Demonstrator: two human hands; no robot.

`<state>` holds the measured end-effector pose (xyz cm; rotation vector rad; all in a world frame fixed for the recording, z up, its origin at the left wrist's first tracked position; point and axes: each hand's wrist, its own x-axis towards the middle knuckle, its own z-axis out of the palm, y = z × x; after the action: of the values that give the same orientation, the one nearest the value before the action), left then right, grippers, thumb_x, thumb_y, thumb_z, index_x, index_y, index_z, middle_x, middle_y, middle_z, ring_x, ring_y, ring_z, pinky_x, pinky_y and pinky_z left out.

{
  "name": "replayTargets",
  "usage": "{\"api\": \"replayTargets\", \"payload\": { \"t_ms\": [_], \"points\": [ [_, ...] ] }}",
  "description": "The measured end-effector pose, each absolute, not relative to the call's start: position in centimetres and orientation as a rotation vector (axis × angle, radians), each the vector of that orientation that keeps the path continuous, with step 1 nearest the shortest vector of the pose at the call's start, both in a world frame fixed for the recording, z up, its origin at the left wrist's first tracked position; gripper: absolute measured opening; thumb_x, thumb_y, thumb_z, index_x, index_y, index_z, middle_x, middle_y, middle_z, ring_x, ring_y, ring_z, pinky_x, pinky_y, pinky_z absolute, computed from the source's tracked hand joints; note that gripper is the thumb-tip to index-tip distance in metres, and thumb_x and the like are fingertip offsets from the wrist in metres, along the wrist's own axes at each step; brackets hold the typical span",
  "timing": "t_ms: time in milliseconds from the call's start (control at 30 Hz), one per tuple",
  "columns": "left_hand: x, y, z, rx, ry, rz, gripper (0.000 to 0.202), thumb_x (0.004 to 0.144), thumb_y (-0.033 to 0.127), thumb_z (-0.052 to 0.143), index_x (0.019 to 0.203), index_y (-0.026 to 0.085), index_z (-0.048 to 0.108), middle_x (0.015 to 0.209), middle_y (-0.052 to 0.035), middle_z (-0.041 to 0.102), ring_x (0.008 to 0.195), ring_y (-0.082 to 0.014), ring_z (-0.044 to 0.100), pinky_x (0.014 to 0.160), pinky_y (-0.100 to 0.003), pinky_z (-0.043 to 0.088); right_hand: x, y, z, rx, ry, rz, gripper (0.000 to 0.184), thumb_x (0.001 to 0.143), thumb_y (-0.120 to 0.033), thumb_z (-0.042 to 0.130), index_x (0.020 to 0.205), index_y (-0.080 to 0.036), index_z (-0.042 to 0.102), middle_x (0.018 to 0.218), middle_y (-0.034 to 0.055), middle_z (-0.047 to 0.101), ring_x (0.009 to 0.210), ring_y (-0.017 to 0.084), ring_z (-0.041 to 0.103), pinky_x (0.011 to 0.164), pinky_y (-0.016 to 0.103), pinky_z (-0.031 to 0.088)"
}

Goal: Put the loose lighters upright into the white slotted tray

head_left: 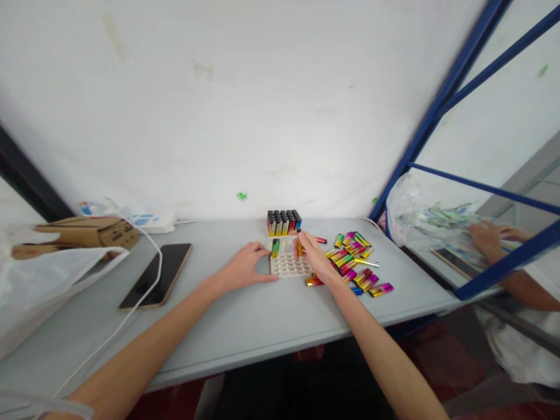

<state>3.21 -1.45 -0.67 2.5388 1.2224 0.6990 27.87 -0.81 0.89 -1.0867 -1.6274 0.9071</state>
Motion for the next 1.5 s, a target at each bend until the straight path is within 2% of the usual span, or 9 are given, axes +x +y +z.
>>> {"api": "replayTargets", "payload": {
  "t_ms": [67, 167, 467, 733, 933, 1067, 1167, 1300, 1500],
  "points": [
    [3.2, -1.5, -0.7, 2.536, 1.216, 0.706, 0.073, 0.080, 0.079, 0.075, 0.127, 0.023, 0.076, 0.121, -0.0117, 0.068, 0.113, -0.0327, 0.064, 0.107, -0.046, 0.051, 27.9, -0.9, 0.7, -1.008, -1.688, 0.910, 0.046, 0.102, -0.068, 0.045, 0.104, -0.024, 0.061, 0.081, 0.0013, 0.067, 0.083, 0.021, 0.068, 0.080, 0.033, 0.056],
    [3.2, -1.4, -0.8, 2.527, 1.207, 0.707, 0.072, 0.079, 0.078, 0.077, 0.128, 0.024, 0.076, 0.121, -0.0113, 0.068, 0.113, -0.0326, 0.064, 0.108, -0.046, 0.050, 27.7, -1.3, 0.5, -0.972, -1.757, 0.852, 0.035, 0.102, -0.059, 0.056, 0.106, -0.024, 0.060, 0.097, 0.0054, 0.077, 0.096, 0.023, 0.073, 0.089, 0.035, 0.056],
    [3.2, -1.5, -0.8, 2.533, 1.205, 0.696, 0.073, 0.082, 0.076, 0.076, 0.131, 0.023, 0.074, 0.120, -0.0119, 0.068, 0.113, -0.0328, 0.063, 0.107, -0.046, 0.050, 25.5, -2.9, 0.3, -1.296, -1.952, 0.521, 0.020, 0.110, -0.045, 0.047, 0.115, -0.027, 0.054, 0.102, 0.0074, 0.081, 0.092, 0.027, 0.077, 0.075, 0.033, 0.049],
    [3.2, -1.5, -0.9, 2.548, 1.204, 0.709, 0.071, 0.080, 0.077, 0.077, 0.126, 0.022, 0.075, 0.116, -0.0113, 0.069, 0.110, -0.0326, 0.064, 0.103, -0.045, 0.051, 24.4, -2.5, -1.1, -1.421, -2.020, 0.408, 0.024, 0.113, -0.045, 0.041, 0.120, -0.026, 0.053, 0.101, 0.0098, 0.080, 0.087, 0.028, 0.076, 0.073, 0.033, 0.048],
    [3.2, -1.7, -0.7, 2.544, 1.210, 0.718, 0.064, 0.081, 0.073, 0.079, 0.120, 0.023, 0.076, 0.116, -0.0111, 0.070, 0.111, -0.0328, 0.065, 0.101, -0.045, 0.053, 23.8, -2.7, -1.0, -1.418, -2.184, 0.134, 0.027, 0.112, -0.043, 0.049, 0.118, -0.020, 0.062, 0.103, 0.0158, 0.080, 0.097, 0.033, 0.075, 0.093, 0.043, 0.051],
    [3.2, -1.7, -0.8, 2.529, 1.230, 0.722, 0.064, 0.082, 0.074, 0.078, 0.119, 0.021, 0.076, 0.119, -0.0120, 0.070, 0.114, -0.0331, 0.065, 0.103, -0.045, 0.053, 26.8, -2.2, -0.3, -1.309, -2.120, 0.112, 0.033, 0.111, -0.048, 0.050, 0.119, -0.021, 0.067, 0.113, 0.0137, 0.080, 0.109, 0.030, 0.073, 0.105, 0.044, 0.049],
    [3.1, -1.5, -1.0, 2.526, 1.241, 0.702, 0.068, 0.081, 0.076, 0.077, 0.122, 0.022, 0.075, 0.122, -0.0116, 0.069, 0.115, -0.0332, 0.065, 0.106, -0.045, 0.051, 31.4, -0.5, 0.3, -1.324, -2.037, 0.145, 0.033, 0.113, -0.037, 0.043, 0.119, -0.019, 0.071, 0.120, 0.0133, 0.079, 0.112, 0.027, 0.073, 0.106, 0.040, 0.051],
    [3.1, -1.4, -1.0, 2.530, 1.248, 0.668, 0.069, 0.081, 0.077, 0.077, 0.123, 0.022, 0.074, 0.125, -0.0116, 0.068, 0.116, -0.0332, 0.065, 0.108, -0.045, 0.050, 36.7, 2.8, 1.0, -1.438, -2.162, 0.045, 0.033, 0.105, -0.025, 0.058, 0.134, -0.013, 0.070, 0.139, 0.0191, 0.071, 0.131, 0.030, 0.065, 0.116, 0.043, 0.047],
    [3.3, -1.5, -0.8, 2.535, 1.272, 0.641, 0.069, 0.081, 0.074, 0.078, 0.124, 0.019, 0.074, 0.125, -0.0127, 0.068, 0.117, -0.0336, 0.066, 0.108, -0.045, 0.051, 39.5, 4.9, 0.4, -1.628, -2.324, 0.080, 0.017, 0.100, -0.022, 0.067, 0.111, -0.016, 0.077, 0.118, 0.0148, 0.080, 0.112, 0.028, 0.073, 0.104, 0.039, 0.052]
  ]
}}
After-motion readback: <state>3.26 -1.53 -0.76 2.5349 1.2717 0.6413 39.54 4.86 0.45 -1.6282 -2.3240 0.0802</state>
